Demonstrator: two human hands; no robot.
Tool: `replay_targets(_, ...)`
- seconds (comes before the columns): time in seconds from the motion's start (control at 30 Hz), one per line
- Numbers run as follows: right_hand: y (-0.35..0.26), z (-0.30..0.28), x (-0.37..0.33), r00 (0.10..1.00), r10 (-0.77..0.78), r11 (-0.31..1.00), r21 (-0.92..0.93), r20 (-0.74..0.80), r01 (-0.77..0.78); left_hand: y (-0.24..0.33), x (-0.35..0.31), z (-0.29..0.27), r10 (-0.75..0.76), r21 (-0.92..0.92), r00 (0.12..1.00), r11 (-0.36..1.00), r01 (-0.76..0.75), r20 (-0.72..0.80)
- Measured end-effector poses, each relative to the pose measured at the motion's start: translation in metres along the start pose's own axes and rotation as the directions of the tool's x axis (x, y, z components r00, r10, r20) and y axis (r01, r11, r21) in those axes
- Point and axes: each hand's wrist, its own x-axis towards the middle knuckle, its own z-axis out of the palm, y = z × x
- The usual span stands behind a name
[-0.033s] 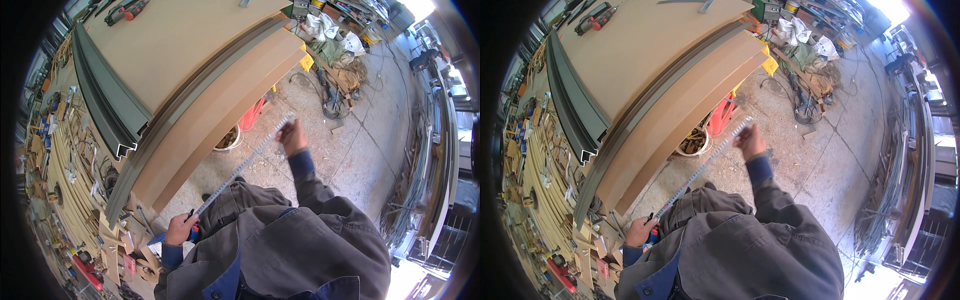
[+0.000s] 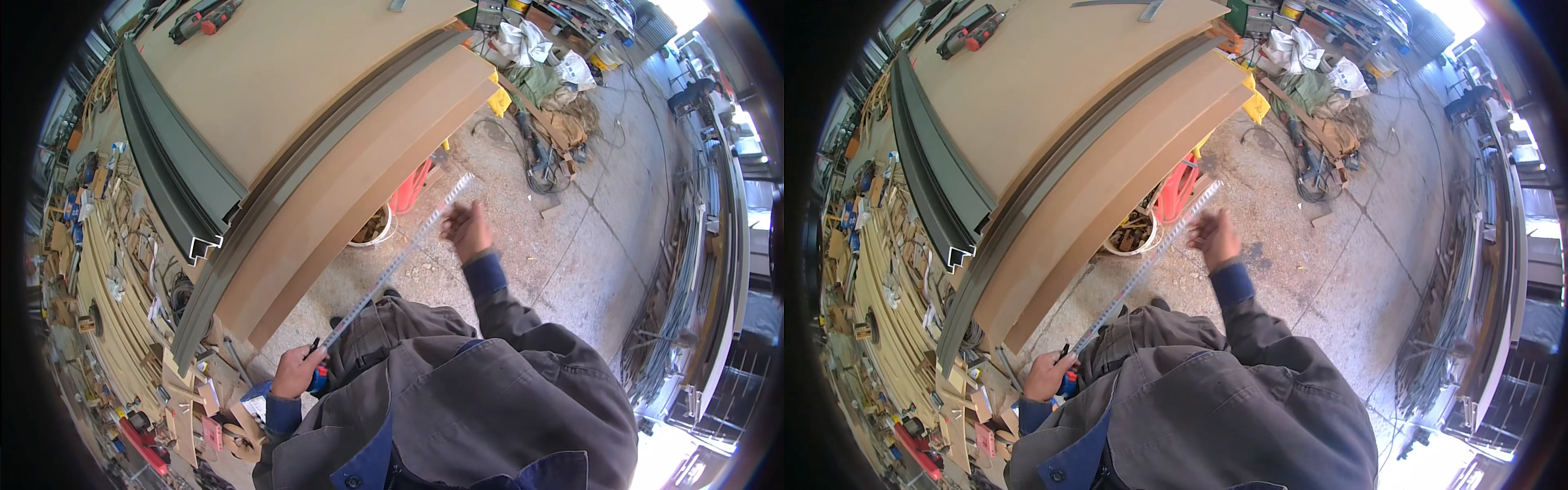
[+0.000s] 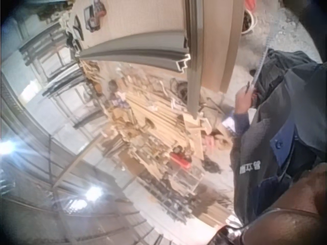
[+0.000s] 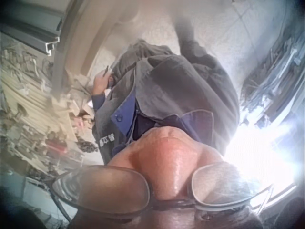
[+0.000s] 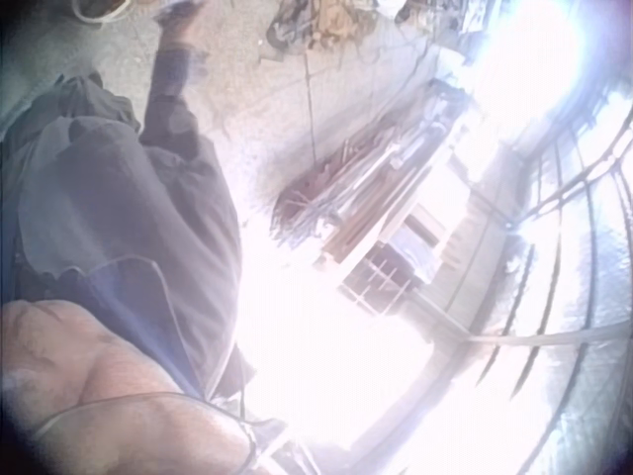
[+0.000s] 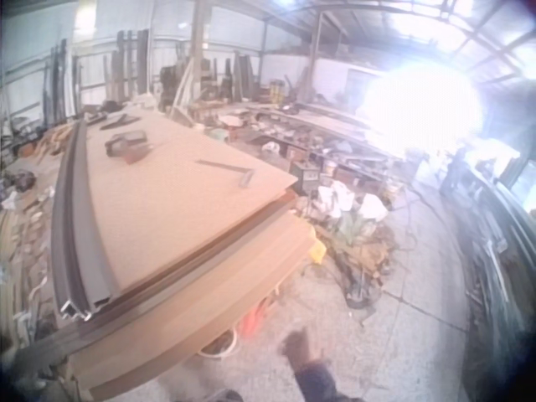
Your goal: The person selects metal profiles from a pile, places them on a workbench, and measures their lengths with a tape measure. They mark the profiles with a pen and move around the workshop to retrieve and position materials.
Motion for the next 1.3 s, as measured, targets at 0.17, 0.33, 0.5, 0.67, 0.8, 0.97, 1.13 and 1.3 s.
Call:
replay_targets(0.17,0.048,0.060,-0.046,0.979,0.199,0.900,-0.401,0.034,-0.169,0.031,0.031,0.011,0.029,0.044,0.999,0.999,-0.031,0.039)
replay_targets(0.33,0.066,0.084,-0.067,0.957,0.265,0.731,-0.672,0.119,-0.119,0.056,0.047,0.016,0.035,-0.006,0.999,0.999,-0.035,0.038)
replay_targets(0.5,0.034,0.095,-0.021,0.987,0.016,0.777,-0.623,0.157,0.087,0.065,0.048,0.013,0.069,-0.008,0.996,0.998,-0.070,-0.058)
replay_targets(0.67,-0.021,0.100,0.036,0.987,-0.128,0.736,-0.657,0.102,0.163,0.044,0.047,-0.004,0.022,0.049,0.991,0.999,-0.015,-0.134)
replay_targets(0.8,-0.027,0.100,0.054,0.987,-0.145,0.727,-0.668,0.075,0.158,0.057,0.045,-0.003,0.074,0.035,0.980,0.997,-0.069,-0.184)
replay_targets(0.97,-0.027,0.098,0.066,0.984,-0.161,0.719,-0.675,0.070,0.166,0.072,0.046,-0.002,0.098,0.036,0.973,0.995,-0.093,-0.210)
replay_targets(1.13,-0.030,0.095,0.072,0.990,-0.132,0.703,-0.700,0.045,0.126,0.073,0.050,-0.004,0.127,0.053,0.970,0.992,-0.118,-0.208)
replay_targets(1.3,-0.027,0.090,0.077,0.988,-0.146,0.707,-0.694,0.043,0.135,0.072,0.052,-0.011,0.091,0.146,0.978,0.987,-0.064,-0.188)
